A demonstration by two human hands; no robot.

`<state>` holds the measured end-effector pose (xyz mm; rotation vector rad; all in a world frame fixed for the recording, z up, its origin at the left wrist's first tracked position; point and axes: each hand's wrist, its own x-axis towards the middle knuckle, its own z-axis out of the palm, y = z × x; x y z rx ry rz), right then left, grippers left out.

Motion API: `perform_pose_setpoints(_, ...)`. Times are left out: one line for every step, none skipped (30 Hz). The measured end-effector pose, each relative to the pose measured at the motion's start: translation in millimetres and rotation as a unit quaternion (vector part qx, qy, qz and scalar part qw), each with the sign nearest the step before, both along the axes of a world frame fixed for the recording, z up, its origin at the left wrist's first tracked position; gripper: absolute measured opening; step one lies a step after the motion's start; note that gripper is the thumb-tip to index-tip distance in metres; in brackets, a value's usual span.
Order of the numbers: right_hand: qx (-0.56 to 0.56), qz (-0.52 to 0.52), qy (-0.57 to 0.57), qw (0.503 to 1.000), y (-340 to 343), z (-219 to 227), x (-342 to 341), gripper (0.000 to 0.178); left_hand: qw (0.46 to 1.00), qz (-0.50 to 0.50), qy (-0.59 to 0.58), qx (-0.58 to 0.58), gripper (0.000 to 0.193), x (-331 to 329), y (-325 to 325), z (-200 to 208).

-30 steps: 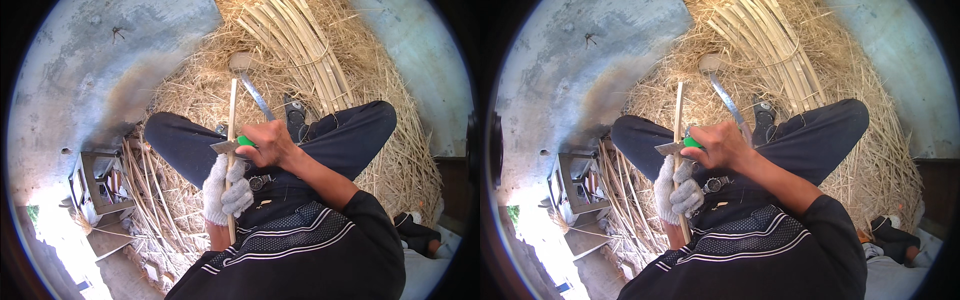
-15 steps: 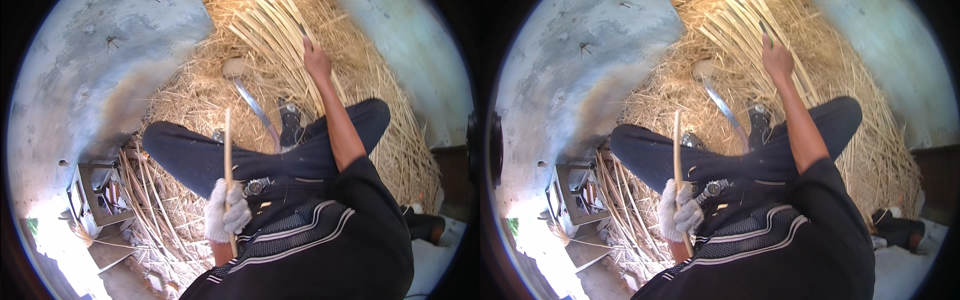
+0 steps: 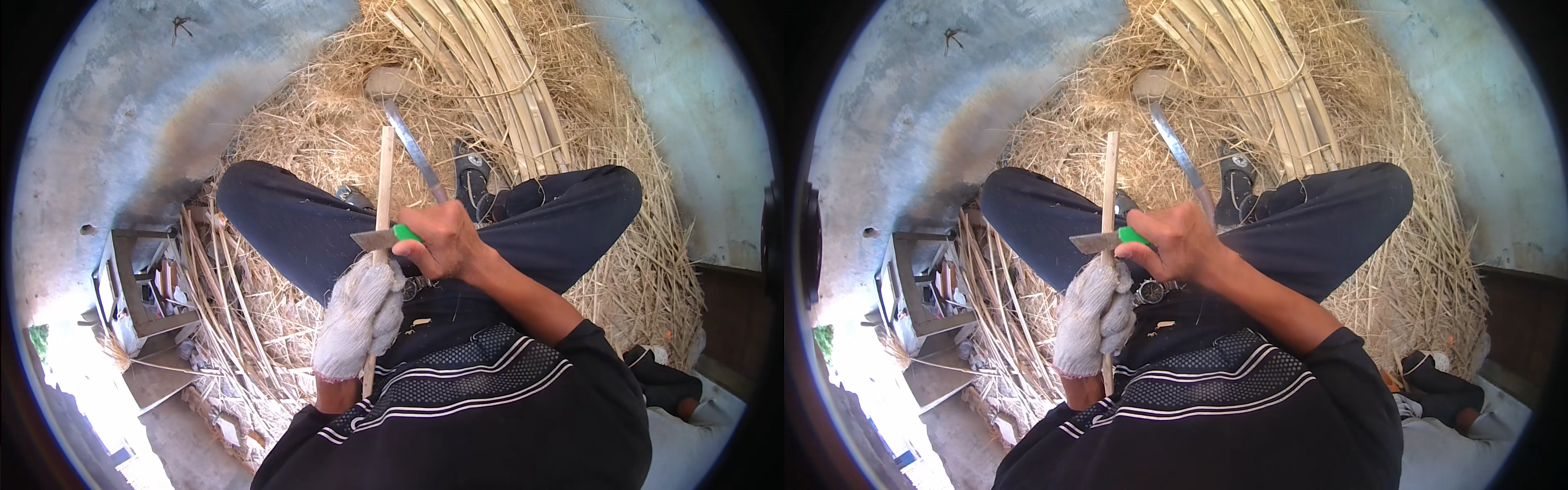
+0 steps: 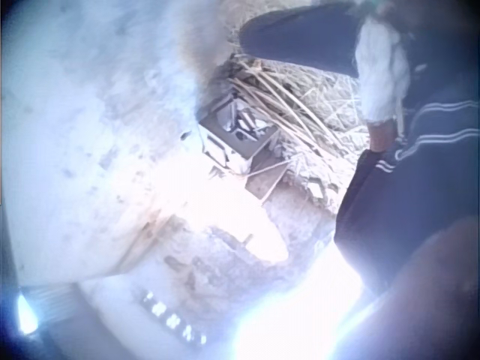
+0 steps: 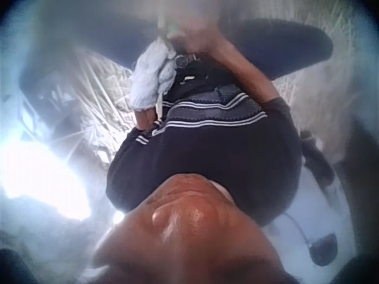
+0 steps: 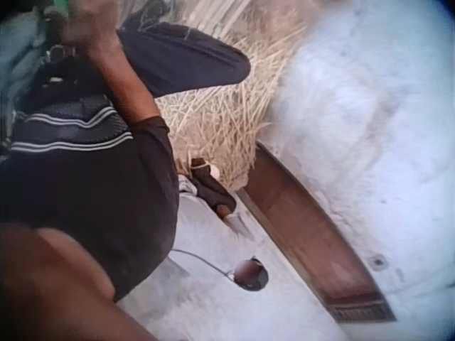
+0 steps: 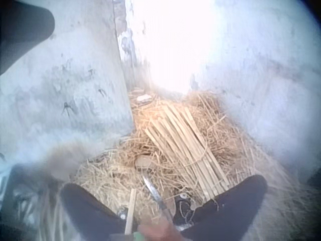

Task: The person sits on a straw-covered floor and uses a green-handled knife to split a bamboo stick into thin strips. They hold the stick with a gloved left hand and carefully shave and split the material, occasionally using a larger blade to separate the strips further.

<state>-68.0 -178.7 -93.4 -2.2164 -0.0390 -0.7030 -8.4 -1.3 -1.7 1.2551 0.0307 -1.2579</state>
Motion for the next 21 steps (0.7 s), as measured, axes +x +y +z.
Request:
perform_pose_setpoints(0.012, -0.049, -0.048, 0.998, -2, -11, 8, 0.045, 1.000, -0.011, -0.004, 0.000, 0.026, -3, -1, -2)
perform_pose_setpoints(0.002, -0.099, -0.027, 0.995, -19, -23, 15, 0.047, 1.000, -0.021, -0.007, 0.000, 0.029, -7, -2, -4)
perform_pose_setpoints(-0.012, -0.153, -0.006, 0.988, -44, -31, 23, 0.049, 0.999, -0.033, 0.009, -0.003, 0.028, -11, -1, -4)
perform_pose_setpoints(0.031, -0.196, 0.049, 0.979, -67, -28, 30, 0.049, 0.996, -0.068, 0.048, -0.012, 0.028, -15, 3, -6)
perform_pose_setpoints(0.072, -0.239, 0.103, 0.963, -85, -23, 36, 0.048, 0.993, -0.099, 0.053, -0.024, 0.028, -20, 4, -6)
perform_pose_setpoints(0.099, -0.255, 0.089, 0.958, -92, -24, 37, 0.050, 0.989, -0.132, 0.059, -0.032, 0.029, -25, 4, -3)
perform_pose_setpoints(0.125, -0.270, 0.076, 0.952, -97, -25, 37, 0.052, 0.992, -0.120, 0.041, -0.011, 0.029, -21, -1, -2)
perform_pose_setpoints(0.147, -0.283, 0.053, 0.946, -105, -22, 42, 0.054, 0.996, -0.080, 0.032, -0.013, 0.029, -14, -4, 3)
perform_pose_setpoints(0.165, -0.239, 0.040, 0.956, -103, -18, 42, 0.055, 0.998, -0.039, 0.030, -0.031, 0.030, -10, -1, 4)
perform_pose_setpoints(0.181, -0.194, 0.027, 0.964, -93, -13, 33, 0.055, 0.998, 0.002, 0.029, -0.049, 0.031, -6, 1, 4)
perform_pose_setpoints(0.200, -0.153, 0.019, 0.968, -78, -9, 19, 0.056, 0.998, 0.012, 0.001, -0.059, 0.033, -4, 2, -1)
perform_pose_setpoints(0.182, -0.096, 0.008, 0.978, -63, -4, 10, 0.057, 0.997, 0.013, 0.017, -0.072, 0.033, 0, 2, -2)
perform_pose_setpoints(0.166, -0.040, -0.003, 0.985, -47, 1, 1, 0.057, 0.996, 0.013, 0.033, -0.084, 0.032, 3, 3, -3)
perform_pose_setpoints(0.124, -0.012, -0.016, 0.992, -31, 9, -6, 0.051, 0.994, 0.013, 0.051, -0.093, 0.032, 5, 4, -4)
perform_pose_setpoints(0.084, 0.014, -0.026, 0.996, -18, 14, -10, 0.045, 0.995, 0.019, 0.048, -0.086, 0.033, 5, 3, -5)
perform_pose_setpoints(0.077, 0.014, -0.020, 0.997, -8, 12, -11, 0.045, 0.996, 0.025, 0.045, -0.078, 0.033, 3, 2, -6)
perform_pose_setpoints(0.067, 0.012, -0.015, 0.998, -3, 11, -11, 0.046, 0.996, 0.027, 0.042, -0.073, 0.034, 1, -1, -6)
perform_pose_setpoints(0.056, 0.009, -0.010, 0.998, 1, 8, -11, 0.046, 0.997, 0.020, 0.043, -0.068, 0.034, 0, -2, -6)
perform_pose_setpoints(0.058, -0.008, -0.039, 0.998, 0, 3, -9, 0.046, 0.997, 0.012, 0.044, -0.063, 0.034, -1, -2, -7)
perform_pose_setpoints(0.053, -0.036, -0.025, 0.998, -6, 4, -6, 0.046, 0.997, 0.007, 0.043, -0.059, 0.035, -3, -3, -6)
perform_pose_setpoints(0.047, -0.063, -0.011, 0.997, -12, 7, -3, 0.046, 0.997, 0.006, 0.040, -0.059, 0.035, -5, -4, -6)
